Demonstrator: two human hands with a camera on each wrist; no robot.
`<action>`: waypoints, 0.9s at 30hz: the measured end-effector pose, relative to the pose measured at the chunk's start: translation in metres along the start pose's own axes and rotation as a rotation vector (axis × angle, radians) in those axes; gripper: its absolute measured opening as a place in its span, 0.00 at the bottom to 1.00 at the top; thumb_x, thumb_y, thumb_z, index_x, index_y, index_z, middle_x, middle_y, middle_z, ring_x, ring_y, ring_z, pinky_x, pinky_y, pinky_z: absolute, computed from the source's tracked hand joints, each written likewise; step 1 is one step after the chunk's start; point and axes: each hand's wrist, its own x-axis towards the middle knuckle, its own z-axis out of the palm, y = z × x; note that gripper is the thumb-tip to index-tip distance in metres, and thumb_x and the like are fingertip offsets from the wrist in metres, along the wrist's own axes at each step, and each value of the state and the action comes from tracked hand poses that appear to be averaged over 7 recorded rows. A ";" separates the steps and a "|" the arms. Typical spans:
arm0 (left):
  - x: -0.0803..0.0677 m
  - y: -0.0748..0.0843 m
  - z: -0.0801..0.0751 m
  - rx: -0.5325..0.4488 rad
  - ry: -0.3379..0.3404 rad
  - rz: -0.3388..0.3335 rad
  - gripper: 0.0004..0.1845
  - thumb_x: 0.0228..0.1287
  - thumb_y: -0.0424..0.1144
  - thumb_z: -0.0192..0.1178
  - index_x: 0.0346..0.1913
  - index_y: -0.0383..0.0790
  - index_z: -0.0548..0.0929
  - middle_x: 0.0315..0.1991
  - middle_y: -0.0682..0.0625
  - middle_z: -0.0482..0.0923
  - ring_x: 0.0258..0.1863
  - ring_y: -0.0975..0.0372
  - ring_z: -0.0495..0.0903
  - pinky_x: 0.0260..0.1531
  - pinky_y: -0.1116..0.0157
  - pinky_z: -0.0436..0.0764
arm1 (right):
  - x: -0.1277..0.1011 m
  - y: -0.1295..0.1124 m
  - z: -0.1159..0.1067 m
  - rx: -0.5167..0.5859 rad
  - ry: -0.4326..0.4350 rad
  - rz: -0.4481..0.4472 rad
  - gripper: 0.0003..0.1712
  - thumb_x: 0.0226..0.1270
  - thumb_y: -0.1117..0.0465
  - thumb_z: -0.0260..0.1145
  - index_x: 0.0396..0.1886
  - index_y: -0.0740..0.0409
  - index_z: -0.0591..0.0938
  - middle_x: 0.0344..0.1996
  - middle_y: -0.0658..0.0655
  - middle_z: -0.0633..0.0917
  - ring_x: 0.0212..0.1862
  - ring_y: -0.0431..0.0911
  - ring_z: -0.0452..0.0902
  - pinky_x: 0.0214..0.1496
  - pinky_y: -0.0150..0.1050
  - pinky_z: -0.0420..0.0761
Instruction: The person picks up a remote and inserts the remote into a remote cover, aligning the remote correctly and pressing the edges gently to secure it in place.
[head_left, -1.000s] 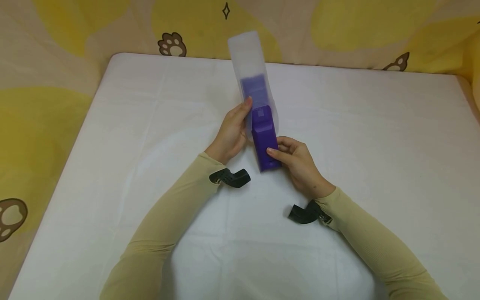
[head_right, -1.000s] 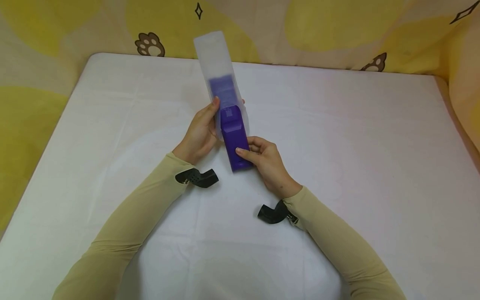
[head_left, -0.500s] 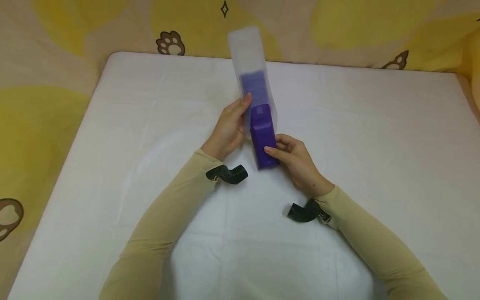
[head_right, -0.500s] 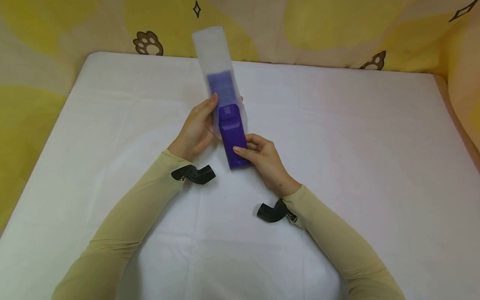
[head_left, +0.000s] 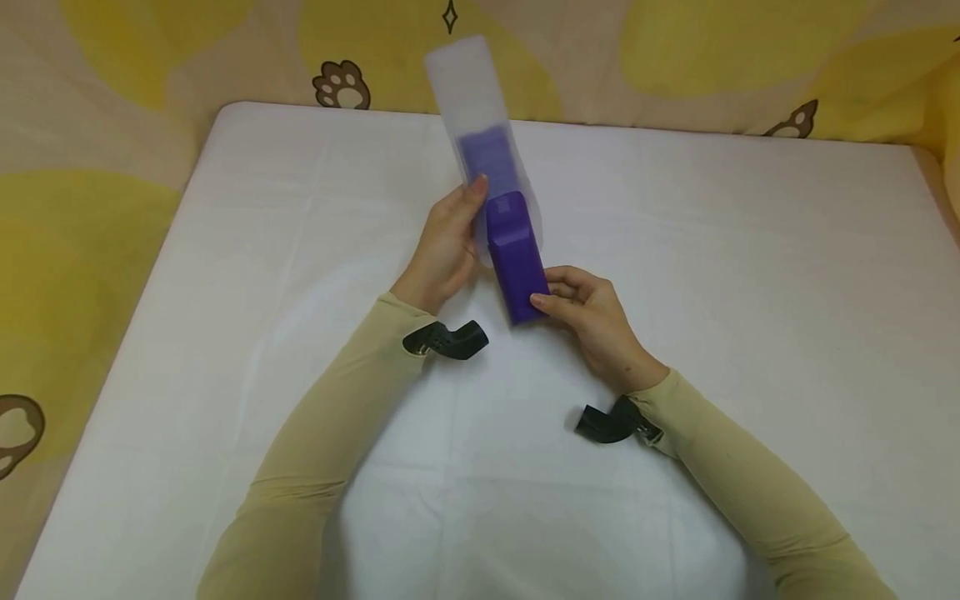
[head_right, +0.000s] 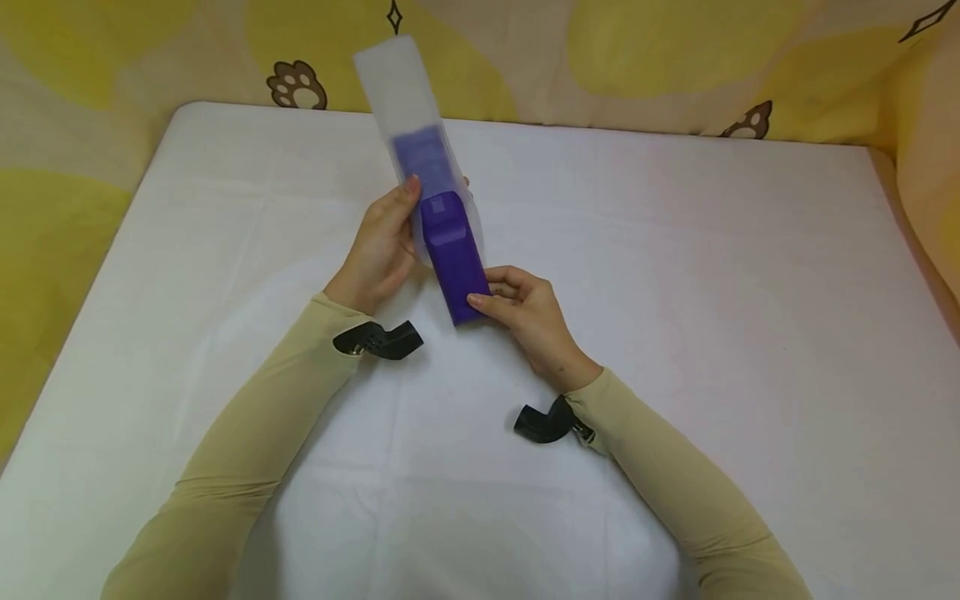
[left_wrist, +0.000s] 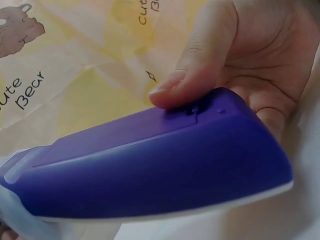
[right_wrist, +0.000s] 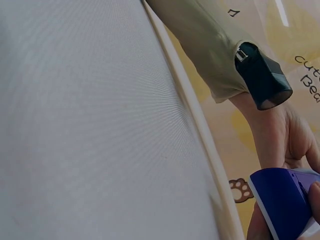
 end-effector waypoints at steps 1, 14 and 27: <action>0.000 0.000 0.000 0.002 -0.004 -0.003 0.13 0.75 0.34 0.41 0.51 0.28 0.71 0.44 0.47 0.74 0.50 0.61 0.72 0.58 0.65 0.69 | 0.000 0.000 0.000 0.000 0.005 -0.002 0.14 0.61 0.75 0.63 0.47 0.69 0.76 0.32 0.52 0.86 0.38 0.42 0.81 0.44 0.33 0.81; -0.002 -0.001 -0.001 0.020 -0.024 -0.036 0.17 0.76 0.35 0.40 0.58 0.24 0.66 0.44 0.47 0.74 0.49 0.61 0.73 0.57 0.64 0.71 | 0.000 0.001 0.001 -0.009 0.033 -0.022 0.15 0.61 0.76 0.62 0.48 0.73 0.75 0.31 0.50 0.86 0.37 0.41 0.81 0.45 0.33 0.81; -0.002 -0.004 -0.001 0.017 -0.026 -0.022 0.18 0.76 0.35 0.40 0.58 0.22 0.66 0.45 0.47 0.74 0.54 0.59 0.71 0.60 0.65 0.68 | 0.000 0.001 0.001 0.000 0.040 -0.013 0.15 0.61 0.77 0.61 0.49 0.74 0.74 0.31 0.50 0.86 0.37 0.41 0.82 0.44 0.34 0.81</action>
